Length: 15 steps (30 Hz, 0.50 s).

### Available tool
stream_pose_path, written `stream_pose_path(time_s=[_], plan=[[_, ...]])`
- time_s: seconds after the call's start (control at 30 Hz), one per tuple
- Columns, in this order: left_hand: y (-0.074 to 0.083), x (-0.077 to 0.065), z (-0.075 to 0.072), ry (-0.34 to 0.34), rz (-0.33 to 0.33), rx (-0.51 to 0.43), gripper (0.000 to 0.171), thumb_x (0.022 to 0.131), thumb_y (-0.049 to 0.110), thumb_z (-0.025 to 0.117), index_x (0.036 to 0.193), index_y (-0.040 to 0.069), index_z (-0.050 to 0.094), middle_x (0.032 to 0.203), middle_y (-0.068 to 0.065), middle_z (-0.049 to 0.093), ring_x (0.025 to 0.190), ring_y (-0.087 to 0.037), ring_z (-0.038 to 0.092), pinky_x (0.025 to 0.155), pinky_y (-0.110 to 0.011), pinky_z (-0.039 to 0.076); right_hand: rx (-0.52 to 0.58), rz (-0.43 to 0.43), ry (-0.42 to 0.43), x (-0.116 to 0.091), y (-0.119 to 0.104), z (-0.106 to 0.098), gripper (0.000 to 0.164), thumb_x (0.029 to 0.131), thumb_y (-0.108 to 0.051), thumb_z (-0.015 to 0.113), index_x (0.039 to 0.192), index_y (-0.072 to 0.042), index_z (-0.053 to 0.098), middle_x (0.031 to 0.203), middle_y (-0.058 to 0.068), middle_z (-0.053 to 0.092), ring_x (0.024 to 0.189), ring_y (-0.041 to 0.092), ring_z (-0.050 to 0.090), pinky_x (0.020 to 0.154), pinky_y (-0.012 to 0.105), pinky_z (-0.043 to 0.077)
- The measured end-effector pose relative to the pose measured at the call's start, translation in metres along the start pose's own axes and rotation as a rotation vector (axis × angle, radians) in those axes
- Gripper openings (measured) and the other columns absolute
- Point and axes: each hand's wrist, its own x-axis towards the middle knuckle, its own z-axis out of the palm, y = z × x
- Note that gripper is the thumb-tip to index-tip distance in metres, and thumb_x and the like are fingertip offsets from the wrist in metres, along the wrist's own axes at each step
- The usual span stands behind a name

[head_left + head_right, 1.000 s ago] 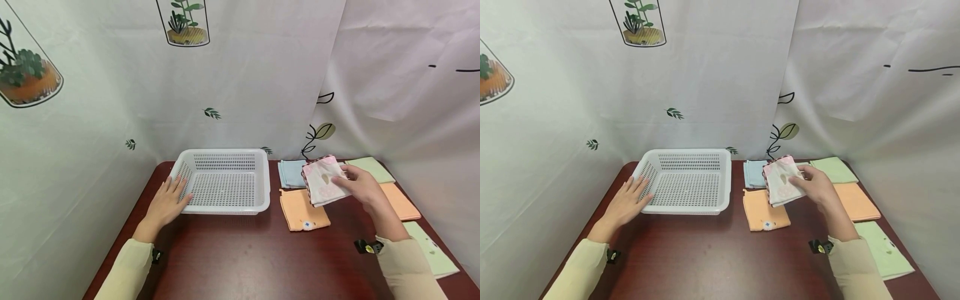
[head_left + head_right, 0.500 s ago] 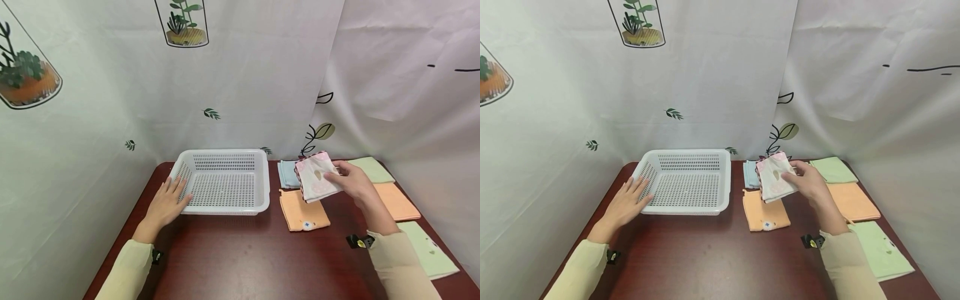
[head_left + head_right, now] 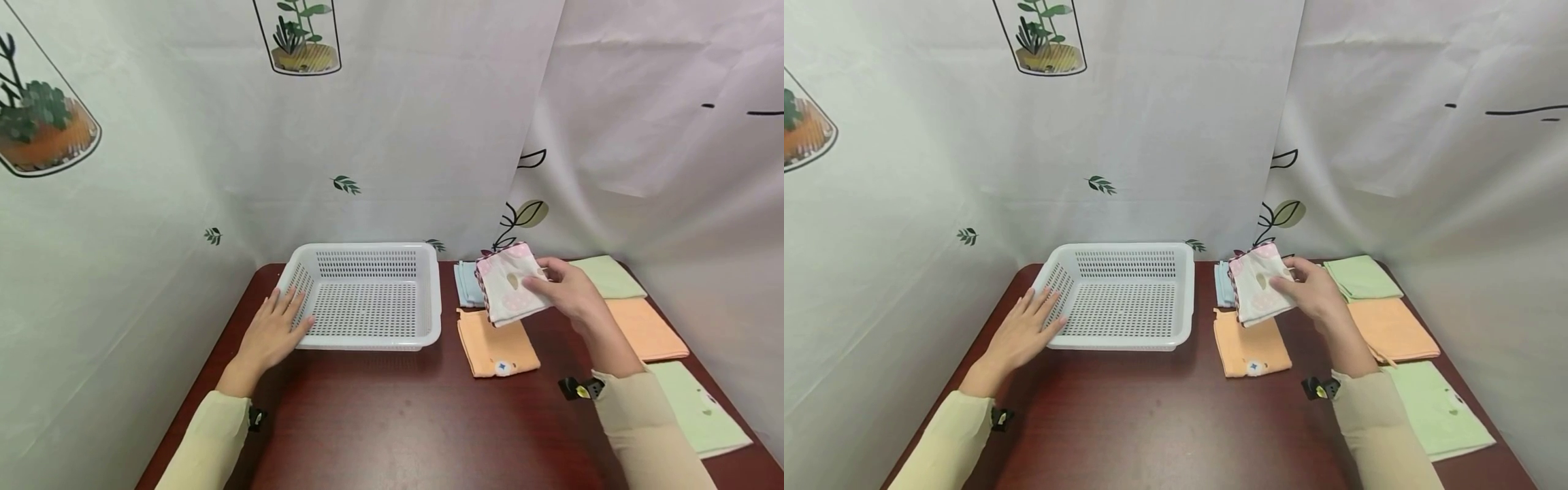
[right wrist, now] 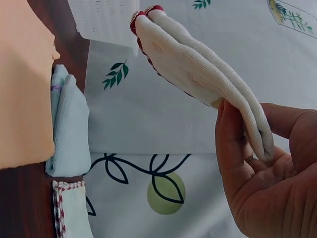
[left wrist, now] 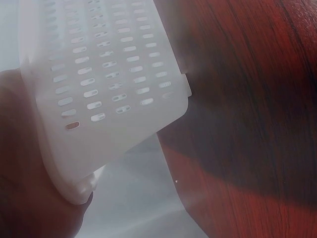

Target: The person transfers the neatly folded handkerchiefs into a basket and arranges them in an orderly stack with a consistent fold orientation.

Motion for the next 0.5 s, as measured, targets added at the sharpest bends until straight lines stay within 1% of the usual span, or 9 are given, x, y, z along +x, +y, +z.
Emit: stream_pose_path(time_s=[0.23, 0.5], plan=[[0.001, 0.0, -0.001, -0.001, 0.0, -0.003, 0.074, 0.104, 0.053, 0.043, 0.156, 0.002, 0.035, 0.163, -0.024, 0.027, 0.152, -0.049, 0.013, 0.122, -0.061, 0.014, 0.0, 0.005, -0.008, 0.004, -0.005, 0.003, 0.047, 0.096, -0.019, 0.07, 0.134, 0.004, 0.055, 0.111, 0.017, 0.059, 0.076, 0.006, 0.058, 0.064, 0.02, 0.052], [0.002, 0.0, -0.001, -0.002, -0.004, -0.002, 0.073, 0.104, 0.052, 0.043, 0.156, 0.001, 0.035, 0.163, -0.023, 0.027, 0.152, -0.049, 0.013, 0.122, -0.062, 0.015, 0.05, -0.013, -0.021, 0.009, -0.011, 0.007, 0.047, 0.095, -0.017, 0.071, 0.134, 0.005, 0.057, 0.107, 0.012, 0.062, 0.075, 0.005, 0.059, 0.064, 0.02, 0.053]])
